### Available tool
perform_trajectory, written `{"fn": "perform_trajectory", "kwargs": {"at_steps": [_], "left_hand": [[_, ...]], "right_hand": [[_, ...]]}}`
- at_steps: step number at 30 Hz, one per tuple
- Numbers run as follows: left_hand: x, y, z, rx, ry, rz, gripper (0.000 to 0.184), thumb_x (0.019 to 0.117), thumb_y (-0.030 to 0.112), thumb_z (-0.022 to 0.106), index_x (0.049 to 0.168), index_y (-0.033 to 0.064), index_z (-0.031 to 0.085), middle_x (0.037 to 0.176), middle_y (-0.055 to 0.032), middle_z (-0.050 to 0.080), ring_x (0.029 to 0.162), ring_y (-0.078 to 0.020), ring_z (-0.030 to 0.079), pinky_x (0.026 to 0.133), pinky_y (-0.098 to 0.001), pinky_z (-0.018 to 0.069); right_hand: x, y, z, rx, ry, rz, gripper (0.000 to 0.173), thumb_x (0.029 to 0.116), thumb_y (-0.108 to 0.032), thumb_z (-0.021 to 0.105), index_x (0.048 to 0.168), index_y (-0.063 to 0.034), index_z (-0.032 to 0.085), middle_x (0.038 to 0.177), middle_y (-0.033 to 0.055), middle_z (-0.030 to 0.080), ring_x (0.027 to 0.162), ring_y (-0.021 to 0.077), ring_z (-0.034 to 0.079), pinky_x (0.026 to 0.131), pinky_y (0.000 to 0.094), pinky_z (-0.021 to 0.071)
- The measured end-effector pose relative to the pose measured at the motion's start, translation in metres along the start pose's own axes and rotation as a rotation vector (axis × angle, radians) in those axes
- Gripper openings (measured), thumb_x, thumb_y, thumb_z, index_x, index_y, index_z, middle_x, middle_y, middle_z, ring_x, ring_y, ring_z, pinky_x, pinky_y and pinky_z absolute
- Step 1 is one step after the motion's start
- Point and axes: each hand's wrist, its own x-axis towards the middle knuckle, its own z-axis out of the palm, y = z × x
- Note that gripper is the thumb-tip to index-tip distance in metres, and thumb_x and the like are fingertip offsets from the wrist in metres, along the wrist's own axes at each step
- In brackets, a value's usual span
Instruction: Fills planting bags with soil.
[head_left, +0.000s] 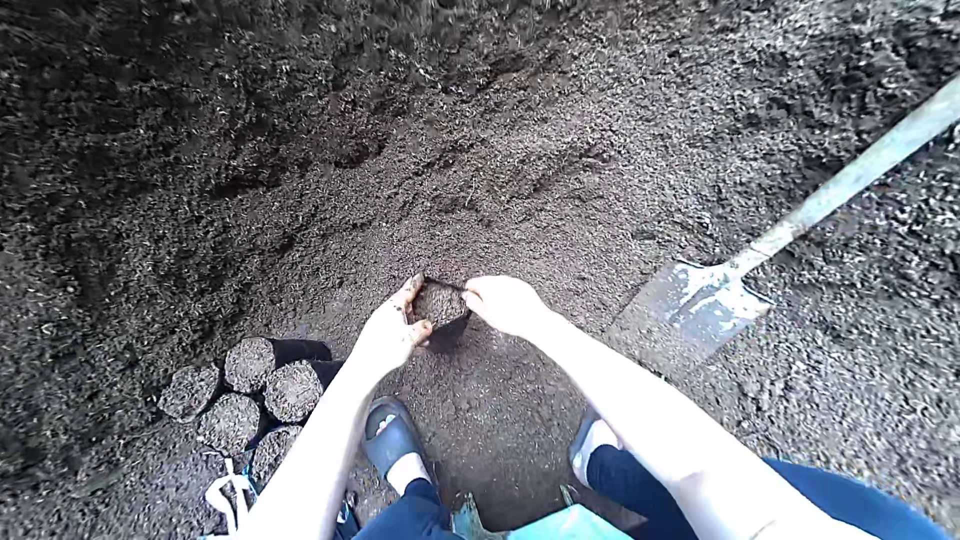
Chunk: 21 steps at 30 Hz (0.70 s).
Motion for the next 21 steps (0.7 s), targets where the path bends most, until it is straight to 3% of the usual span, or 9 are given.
{"fn": "perform_trajectory", "kwargs": {"at_steps": [3, 6, 8, 9, 11, 13, 16, 18, 21], "left_hand": [[-0.007, 0.019, 0.011, -0.105, 0.049, 0.08, 0.073, 0.0951, 0.002, 0.064, 0.16, 0.0218, 0.038, 0.154, -0.0096, 0.05, 0.09, -0.0162, 0.071, 0.076, -0.0353, 0.0599], [0.035, -0.014, 0.053, 0.013, -0.03, 0.055, 0.077, 0.094, 0.005, 0.065, 0.163, 0.0171, 0.032, 0.152, -0.015, 0.052, 0.111, -0.027, 0.069, 0.093, -0.0479, 0.057], [0.06, -0.03, 0.074, 0.125, -0.109, 0.01, 0.079, 0.0954, 0.006, 0.064, 0.164, 0.0129, 0.026, 0.16, -0.0144, 0.044, 0.134, -0.0305, 0.057, 0.112, -0.0526, 0.0463], [0.066, -0.028, 0.076, 0.165, -0.135, -0.007, 0.078, 0.0964, 0.006, 0.062, 0.165, 0.0131, 0.024, 0.164, -0.0118, 0.039, 0.139, -0.0293, 0.053, 0.115, -0.0516, 0.0425], [0.068, -0.022, 0.073, 0.196, -0.14, -0.016, 0.075, 0.0968, 0.004, 0.061, 0.164, 0.0151, 0.028, 0.165, -0.0087, 0.038, 0.129, -0.0259, 0.061, 0.108, -0.0474, 0.0494], [0.066, -0.02, 0.065, 0.21, -0.111, 0.032, 0.066, 0.0978, 0.004, 0.059, 0.16, 0.0146, 0.039, 0.165, -0.0071, 0.038, 0.131, -0.0236, 0.06, 0.108, -0.0444, 0.0497], [0.061, -0.027, 0.06, 0.414, 0.035, 0.111, 0.036, 0.1004, 0.02, 0.058, 0.135, 0.0154, 0.066, 0.163, -0.0079, 0.042, 0.141, -0.0351, 0.048, 0.107, -0.0584, 0.0413], [0.059, -0.032, 0.065, 0.541, 0.15, 0.17, 0.025, 0.0984, 0.027, 0.062, 0.118, 0.0181, 0.075, 0.161, -0.009, 0.045, 0.143, -0.0444, 0.043, 0.105, -0.067, 0.0363], [0.057, -0.036, 0.074, 0.604, 0.169, 0.217, 0.023, 0.0973, 0.031, 0.066, 0.114, 0.0202, 0.078, 0.155, -0.0134, 0.051, 0.126, -0.0481, 0.056, 0.089, -0.0641, 0.0462]], "right_hand": [[-0.02, 0.017, -0.005, 0.07, 0.215, -0.021, 0.034, 0.1089, -0.028, 0.045, 0.102, -0.0033, 0.068, 0.099, 0.0165, 0.069, 0.097, 0.034, 0.069, 0.08, 0.057, 0.0531], [0.003, 0.063, 0.041, 0.183, 0.122, 0.08, 0.037, 0.1095, -0.029, 0.042, 0.118, -0.0028, 0.066, 0.117, 0.0195, 0.068, 0.113, 0.0364, 0.066, 0.094, 0.0596, 0.0508], [0.019, 0.107, 0.068, 0.446, 0.062, 0.181, 0.045, 0.1106, -0.035, 0.041, 0.126, 0.0009, 0.064, 0.123, 0.0228, 0.066, 0.118, 0.0366, 0.063, 0.102, 0.0577, 0.0467], [0.024, 0.128, 0.077, 0.67, 0.103, 0.285, 0.051, 0.111, -0.037, 0.04, 0.137, 0.0028, 0.058, 0.134, 0.0233, 0.063, 0.127, 0.0356, 0.06, 0.109, 0.0539, 0.0447], [0.026, 0.166, 0.103, 1.186, 0.308, 0.604, 0.06, 0.1112, -0.044, 0.038, 0.151, 0.0007, 0.042, 0.147, 0.0229, 0.054, 0.132, 0.0357, 0.055, 0.108, 0.0516, 0.0458], [0.032, 0.194, 0.122, 1.604, 0.458, 0.814, 0.062, 0.111, -0.047, 0.036, 0.157, -0.0057, 0.032, 0.156, 0.0202, 0.044, 0.136, 0.0339, 0.052, 0.106, 0.049, 0.0473], [0.062, 0.207, 0.134, 2.024, 0.61, 0.819, 0.067, 0.1094, -0.053, 0.033, 0.157, -0.0065, 0.026, 0.157, 0.0225, 0.036, 0.135, 0.0364, 0.05, 0.103, 0.0498, 0.0499], [0.091, 0.207, 0.134, 2.162, 0.679, 0.766, 0.075, 0.1073, -0.059, 0.033, 0.162, -0.0106, 0.013, 0.163, 0.0226, 0.024, 0.143, 0.0398, 0.041, 0.107, 0.0561, 0.046], [0.131, 0.201, 0.129, 2.346, 0.775, 0.676, 0.085, 0.1021, -0.069, 0.032, 0.164, -0.0189, 0.002, 0.17, 0.0182, 0.011, 0.152, 0.0402, 0.025, 0.112, 0.0675, 0.0366]]}}
